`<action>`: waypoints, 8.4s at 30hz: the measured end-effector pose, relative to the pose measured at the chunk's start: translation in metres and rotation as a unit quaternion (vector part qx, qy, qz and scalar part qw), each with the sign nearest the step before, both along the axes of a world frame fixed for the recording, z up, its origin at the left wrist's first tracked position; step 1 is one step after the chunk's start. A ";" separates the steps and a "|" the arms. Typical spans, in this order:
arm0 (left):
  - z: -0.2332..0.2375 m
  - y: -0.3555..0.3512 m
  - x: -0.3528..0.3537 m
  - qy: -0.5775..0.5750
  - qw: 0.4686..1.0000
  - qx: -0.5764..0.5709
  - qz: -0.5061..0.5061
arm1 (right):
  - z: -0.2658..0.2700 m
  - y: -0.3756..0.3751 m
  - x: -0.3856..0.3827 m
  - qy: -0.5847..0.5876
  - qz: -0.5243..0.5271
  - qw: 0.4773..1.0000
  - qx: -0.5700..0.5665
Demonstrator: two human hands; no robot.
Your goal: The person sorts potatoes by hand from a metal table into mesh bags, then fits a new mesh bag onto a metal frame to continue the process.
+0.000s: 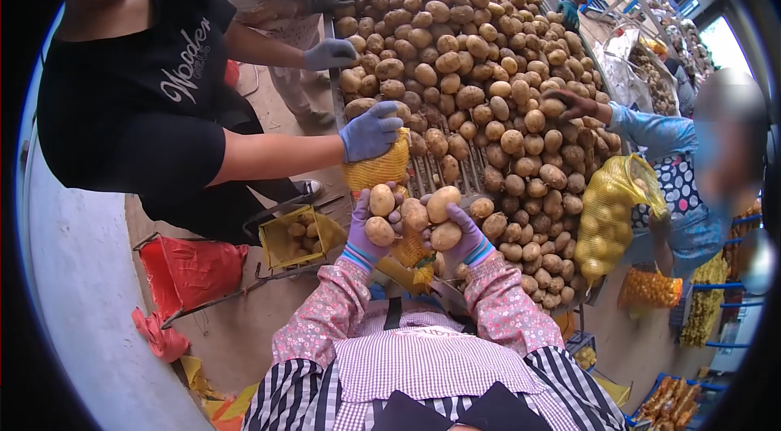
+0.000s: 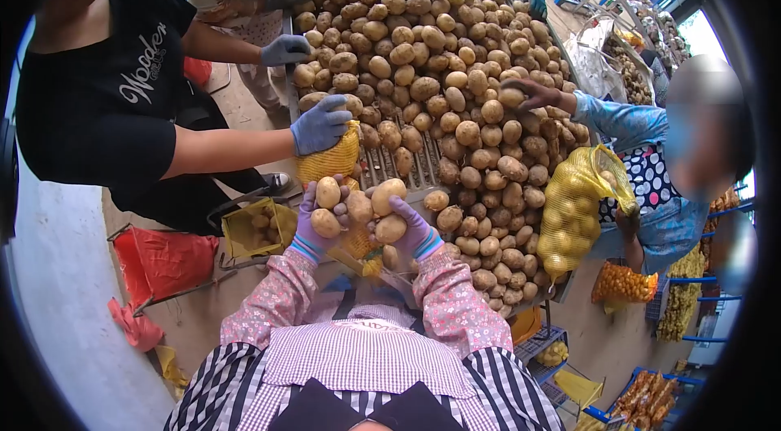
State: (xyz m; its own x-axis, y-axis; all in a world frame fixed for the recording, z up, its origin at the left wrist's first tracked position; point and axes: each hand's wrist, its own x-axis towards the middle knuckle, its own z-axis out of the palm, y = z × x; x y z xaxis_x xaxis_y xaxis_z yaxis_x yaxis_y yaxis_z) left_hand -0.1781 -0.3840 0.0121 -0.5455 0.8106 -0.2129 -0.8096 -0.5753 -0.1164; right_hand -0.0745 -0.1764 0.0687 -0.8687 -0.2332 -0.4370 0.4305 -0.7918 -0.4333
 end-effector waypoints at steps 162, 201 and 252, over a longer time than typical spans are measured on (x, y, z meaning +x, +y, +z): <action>-0.149 -0.083 0.076 0.331 0.712 -0.616 -0.058 | -0.045 -0.029 0.203 -0.063 -0.048 0.388 0.918; -0.200 0.019 0.111 0.765 0.196 -0.581 -0.198 | -0.050 -0.026 0.217 -0.052 -0.061 0.376 0.923; -0.170 -0.036 0.075 0.442 0.743 -0.503 0.010 | -0.056 -0.023 0.220 -0.029 -0.099 0.368 0.924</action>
